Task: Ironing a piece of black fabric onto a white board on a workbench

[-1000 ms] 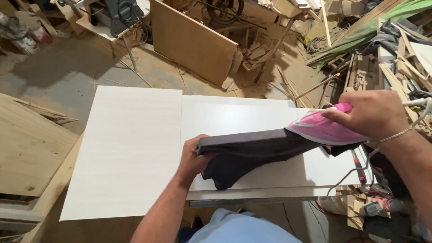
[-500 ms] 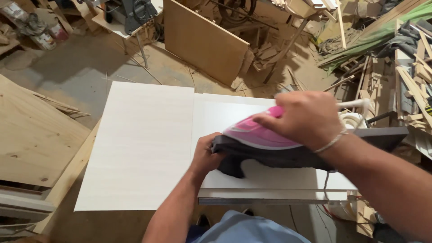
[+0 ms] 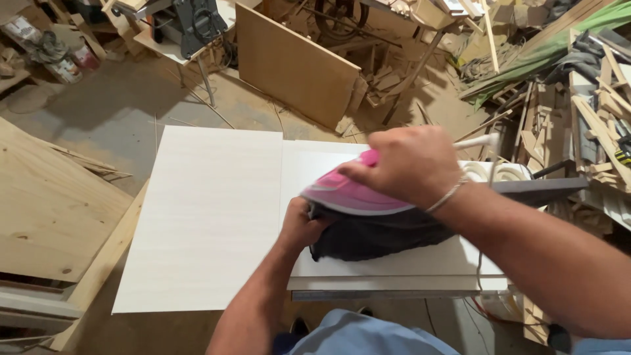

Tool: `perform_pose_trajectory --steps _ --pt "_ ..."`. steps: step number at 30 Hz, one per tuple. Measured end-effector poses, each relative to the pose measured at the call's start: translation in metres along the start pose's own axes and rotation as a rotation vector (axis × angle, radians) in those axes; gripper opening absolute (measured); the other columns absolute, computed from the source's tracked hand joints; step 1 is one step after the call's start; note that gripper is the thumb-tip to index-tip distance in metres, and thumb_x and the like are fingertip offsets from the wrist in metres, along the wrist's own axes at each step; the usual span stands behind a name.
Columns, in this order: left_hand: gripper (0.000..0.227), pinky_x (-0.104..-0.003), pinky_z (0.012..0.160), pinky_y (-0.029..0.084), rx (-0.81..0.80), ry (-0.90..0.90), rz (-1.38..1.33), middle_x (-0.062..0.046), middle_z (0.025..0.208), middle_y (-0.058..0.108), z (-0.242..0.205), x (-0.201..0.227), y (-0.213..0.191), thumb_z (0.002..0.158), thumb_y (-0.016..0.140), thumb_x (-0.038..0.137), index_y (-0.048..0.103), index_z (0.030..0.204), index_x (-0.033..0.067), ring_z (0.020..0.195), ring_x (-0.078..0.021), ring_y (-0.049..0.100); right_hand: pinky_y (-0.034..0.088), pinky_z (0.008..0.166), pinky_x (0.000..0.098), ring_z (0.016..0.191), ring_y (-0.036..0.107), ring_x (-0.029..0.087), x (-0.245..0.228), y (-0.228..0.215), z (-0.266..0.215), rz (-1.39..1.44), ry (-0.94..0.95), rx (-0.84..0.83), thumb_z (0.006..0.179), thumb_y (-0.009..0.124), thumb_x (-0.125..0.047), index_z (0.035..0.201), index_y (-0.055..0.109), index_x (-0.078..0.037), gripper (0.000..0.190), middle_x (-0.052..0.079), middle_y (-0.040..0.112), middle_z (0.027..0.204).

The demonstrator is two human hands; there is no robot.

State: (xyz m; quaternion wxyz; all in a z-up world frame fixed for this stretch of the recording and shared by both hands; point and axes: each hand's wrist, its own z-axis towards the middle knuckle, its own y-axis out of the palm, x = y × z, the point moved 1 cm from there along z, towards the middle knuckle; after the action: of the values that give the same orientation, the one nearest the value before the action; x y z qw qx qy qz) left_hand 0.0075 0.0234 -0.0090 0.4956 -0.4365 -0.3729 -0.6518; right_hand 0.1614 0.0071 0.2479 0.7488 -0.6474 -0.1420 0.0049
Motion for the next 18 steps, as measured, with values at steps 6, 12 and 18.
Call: perform_pose_trajectory --steps 6,12,18 --pt "0.013 -0.041 0.068 0.056 0.023 0.009 0.002 -0.012 0.068 0.073 0.001 -0.011 -0.002 0.067 0.079 0.005 0.078 0.080 0.0054 0.070 -0.0243 0.071 0.055 0.074 0.0457 0.083 0.073 0.034 0.009 -0.007 -0.007 -0.019 0.038 -0.025 0.081 0.049 -0.083 0.079 0.071 -0.022 0.064 0.009 0.071 0.072" --pt "0.012 -0.033 0.061 0.053 0.048 0.025 0.010 -0.008 0.063 0.070 0.006 -0.015 -0.002 0.068 0.075 0.002 0.075 0.077 0.0105 0.064 -0.0153 0.065 0.056 0.080 0.0396 0.089 0.075 0.031 0.101 0.028 -0.030 -0.191 0.259 -0.131 0.081 0.044 -0.084 0.085 0.074 -0.027 0.065 0.008 0.074 0.079" --pt "0.012 -0.027 0.064 0.049 -0.042 -0.087 -0.003 0.002 0.076 0.066 0.006 0.011 -0.008 0.075 0.074 0.001 0.069 0.083 0.0083 0.073 -0.0105 0.059 0.041 0.042 0.0173 0.054 0.060 0.006 0.180 0.021 -0.050 -0.371 0.338 -0.371 0.095 0.020 -0.084 0.082 0.071 -0.027 0.077 -0.008 0.060 0.061"
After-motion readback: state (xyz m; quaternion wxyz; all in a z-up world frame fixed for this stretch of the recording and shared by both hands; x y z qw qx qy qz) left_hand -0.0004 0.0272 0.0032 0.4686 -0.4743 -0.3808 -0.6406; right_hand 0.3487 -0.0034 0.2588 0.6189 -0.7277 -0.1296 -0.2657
